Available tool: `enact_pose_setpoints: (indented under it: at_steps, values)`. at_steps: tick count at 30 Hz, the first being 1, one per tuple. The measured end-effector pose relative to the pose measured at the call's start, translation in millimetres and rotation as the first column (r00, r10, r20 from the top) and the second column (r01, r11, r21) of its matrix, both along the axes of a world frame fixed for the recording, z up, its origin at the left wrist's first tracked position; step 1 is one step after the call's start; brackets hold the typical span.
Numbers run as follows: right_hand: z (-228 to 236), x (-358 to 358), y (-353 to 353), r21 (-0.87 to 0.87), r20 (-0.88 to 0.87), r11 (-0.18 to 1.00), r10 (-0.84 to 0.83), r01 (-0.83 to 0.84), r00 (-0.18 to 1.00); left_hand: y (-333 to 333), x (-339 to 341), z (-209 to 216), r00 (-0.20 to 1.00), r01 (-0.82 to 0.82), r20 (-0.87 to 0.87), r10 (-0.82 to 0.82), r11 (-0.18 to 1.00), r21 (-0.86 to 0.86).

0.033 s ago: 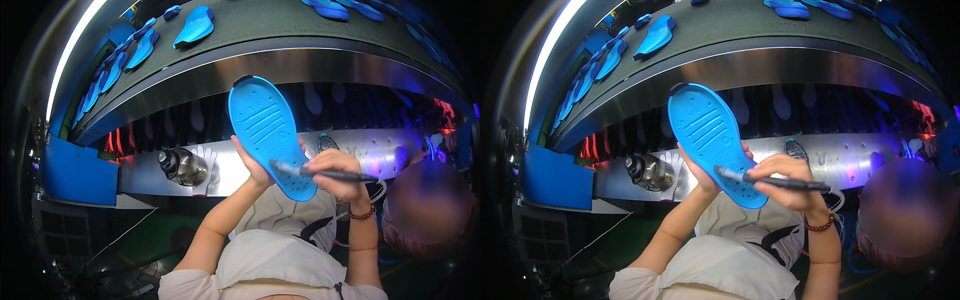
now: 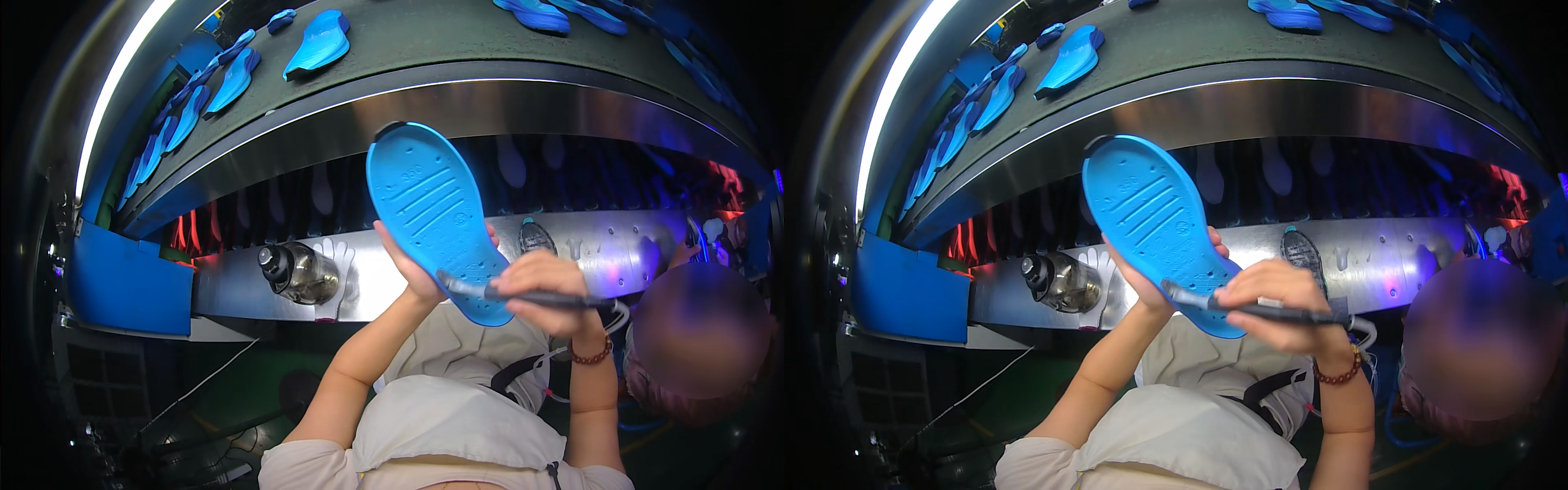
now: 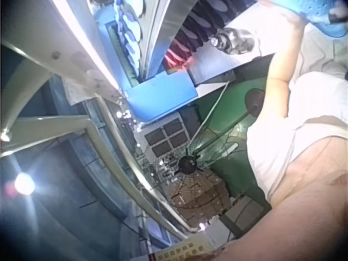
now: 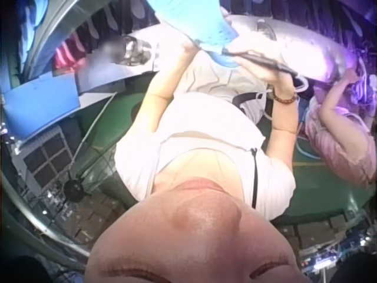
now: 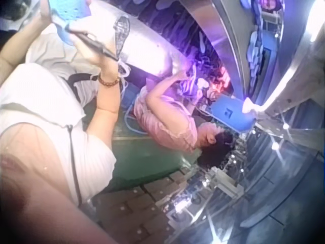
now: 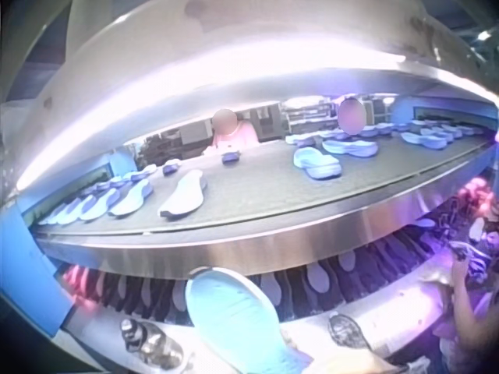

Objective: The person applies a liquid substance to blue shoe soles using a brush, then places each finished sole onto a moving conveyor belt.

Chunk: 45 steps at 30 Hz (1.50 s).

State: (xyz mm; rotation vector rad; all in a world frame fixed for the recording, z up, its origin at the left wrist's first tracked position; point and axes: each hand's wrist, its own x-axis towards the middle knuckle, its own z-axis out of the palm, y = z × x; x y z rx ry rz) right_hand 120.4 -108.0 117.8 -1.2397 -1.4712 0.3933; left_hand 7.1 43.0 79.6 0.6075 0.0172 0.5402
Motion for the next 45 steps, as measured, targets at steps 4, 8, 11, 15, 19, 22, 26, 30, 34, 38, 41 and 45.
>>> enact_pose_setpoints:
  at_steps: [4,8,11,15,19,22,26,30,34,38,41,45]
  values:
    - [5.0,2.3,-13.4,-0.009,-0.028,0.997,0.072,-0.072,0.997,8.1,-1.5,11.7,0.997,-0.06,0.038,0.06,0.998,0.004]
    - [4.2,-4.1,-16.1,-0.062,-0.012,0.997,0.035,-0.036,0.999,7.2,0.3,21.6,0.996,-0.063,0.053,0.067,0.996,-0.071]
    - [6.1,-1.9,-23.9,-0.064,-0.076,0.992,0.106,-0.111,0.991,14.8,-3.9,29.3,0.996,-0.074,0.043,0.076,0.996,-0.043]
    - [-12.8,2.9,-21.3,-0.046,-0.196,0.996,-0.088,0.08,0.977,14.0,-1.2,35.5,0.994,-0.107,-0.002,0.107,0.994,-0.023]
    - [-8.4,-2.9,-24.7,-0.028,-0.234,0.992,0.113,-0.123,0.966,17.8,-4.9,37.2,0.997,-0.044,0.061,0.041,0.997,0.062]
    - [-19.3,2.7,-24.4,-0.045,-0.53,0.994,0.064,-0.103,0.845,5.5,-2.7,52.6,0.998,-0.028,-0.057,0.027,1.0,-0.007]
    - [-9.6,-30.5,-13.5,0.019,-0.902,1.0,0.025,-0.019,0.43,-26.4,-9.0,25.8,0.996,0.084,-0.003,-0.084,0.996,-0.013]
    - [12.5,-13.0,-22.0,-0.136,-0.209,0.986,0.062,-0.092,0.976,2.1,-21.1,20.9,0.961,0.208,-0.224,-0.162,0.957,0.2]
    - [20.0,-3.2,-18.7,-0.144,-0.117,0.989,0.026,-0.043,0.993,10.5,-18.6,29.9,0.871,0.454,-0.239,-0.43,0.889,0.055]
    - [27.6,-5.1,-21.5,-0.176,-0.017,0.936,0.305,-0.304,0.952,18.0,-24.4,45.1,0.669,0.666,-0.509,-0.541,0.741,0.087]
    - [41.0,5.2,-29.7,-0.228,-0.009,0.913,0.346,-0.339,0.938,23.2,-25.7,38.2,0.565,0.705,-0.508,-0.65,0.701,-0.113]
    - [43.6,16.3,-23.9,-0.286,0.068,0.895,0.376,-0.343,0.924,27.7,-20.1,55.2,0.432,0.858,-0.719,-0.545,0.494,0.14]
